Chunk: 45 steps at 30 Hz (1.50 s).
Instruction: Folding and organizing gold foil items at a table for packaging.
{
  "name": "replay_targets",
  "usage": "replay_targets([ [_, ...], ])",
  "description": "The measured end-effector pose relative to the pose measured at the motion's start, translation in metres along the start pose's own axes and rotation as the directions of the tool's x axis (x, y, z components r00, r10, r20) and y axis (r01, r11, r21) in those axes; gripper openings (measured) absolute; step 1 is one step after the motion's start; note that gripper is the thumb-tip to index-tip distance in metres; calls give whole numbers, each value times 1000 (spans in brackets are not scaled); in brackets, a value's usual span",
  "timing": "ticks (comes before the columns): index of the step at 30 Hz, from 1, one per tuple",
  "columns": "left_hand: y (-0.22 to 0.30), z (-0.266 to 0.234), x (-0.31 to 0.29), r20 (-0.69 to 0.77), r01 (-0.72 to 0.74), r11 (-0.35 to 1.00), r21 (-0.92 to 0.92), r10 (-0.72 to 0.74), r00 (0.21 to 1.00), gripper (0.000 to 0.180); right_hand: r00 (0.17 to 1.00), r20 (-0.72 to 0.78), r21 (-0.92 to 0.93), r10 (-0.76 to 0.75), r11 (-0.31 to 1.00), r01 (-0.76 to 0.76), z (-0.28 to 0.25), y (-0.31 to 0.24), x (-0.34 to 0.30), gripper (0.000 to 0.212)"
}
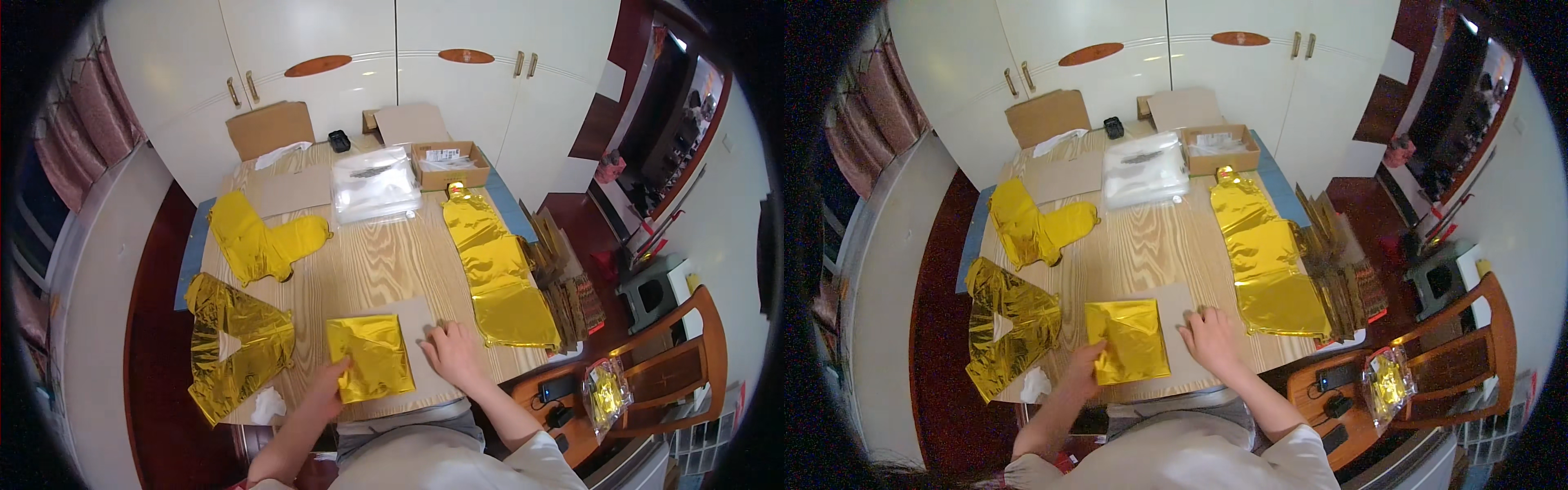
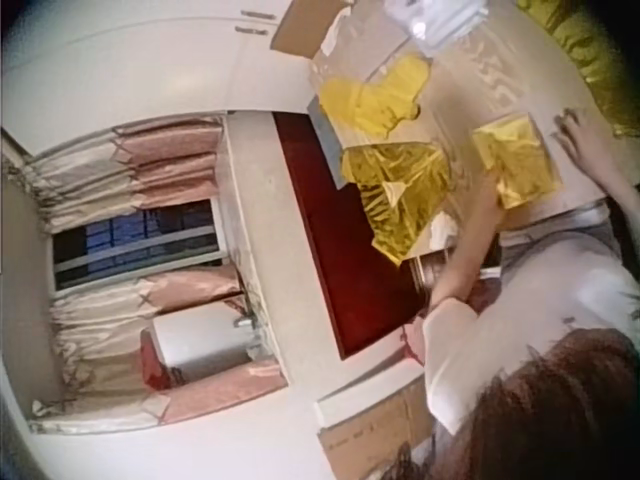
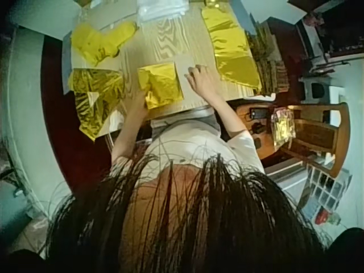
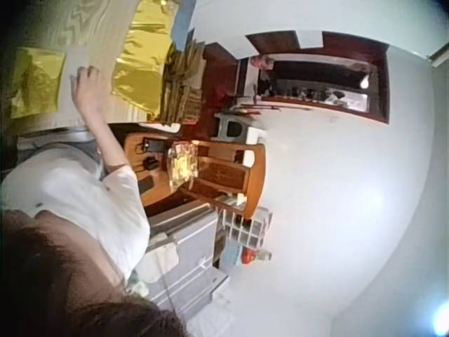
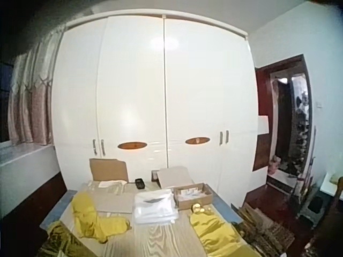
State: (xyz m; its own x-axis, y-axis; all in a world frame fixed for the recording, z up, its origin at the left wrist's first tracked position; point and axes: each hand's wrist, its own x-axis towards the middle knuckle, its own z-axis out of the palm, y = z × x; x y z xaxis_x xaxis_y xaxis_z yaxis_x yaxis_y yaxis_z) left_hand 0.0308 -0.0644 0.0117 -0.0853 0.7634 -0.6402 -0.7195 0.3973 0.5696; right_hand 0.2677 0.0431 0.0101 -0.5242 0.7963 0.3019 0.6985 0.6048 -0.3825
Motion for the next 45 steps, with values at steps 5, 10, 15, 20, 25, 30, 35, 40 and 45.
replay_targets([
  [5,-18,24,16,79,9,999,-33,-6,997,30,964,34,261,-265,933,248,-10,12,22,43],
  [10,-27,18,24,107,38,999,-35,-34,994,28,861,281,105,-424,906,411,13,20,32,58],
  [15,-15,18,20,73,-106,988,113,98,993,31,853,280,13,-440,890,455,20,18,32,63],
  [20,-2,26,4,397,-616,168,770,630,667,45,861,265,-56,-433,885,462,21,18,31,66],
  [25,-11,22,30,700,-540,-469,698,290,653,75,857,273,-62,-437,881,469,21,16,33,73],
  [30,-2,31,36,673,-422,-640,642,208,709,97,849,309,-65,-430,880,470,18,17,34,87],
  [35,5,25,37,670,-400,-684,609,175,721,109,844,333,-45,-420,887,459,19,19,34,100],
  [40,17,20,32,635,-385,-699,603,128,762,111,847,324,-49,-421,887,459,19,18,34,106],
  [45,12,-7,18,582,-366,-610,703,196,790,106,827,336,-4,-451,877,480,19,11,30,107],
])
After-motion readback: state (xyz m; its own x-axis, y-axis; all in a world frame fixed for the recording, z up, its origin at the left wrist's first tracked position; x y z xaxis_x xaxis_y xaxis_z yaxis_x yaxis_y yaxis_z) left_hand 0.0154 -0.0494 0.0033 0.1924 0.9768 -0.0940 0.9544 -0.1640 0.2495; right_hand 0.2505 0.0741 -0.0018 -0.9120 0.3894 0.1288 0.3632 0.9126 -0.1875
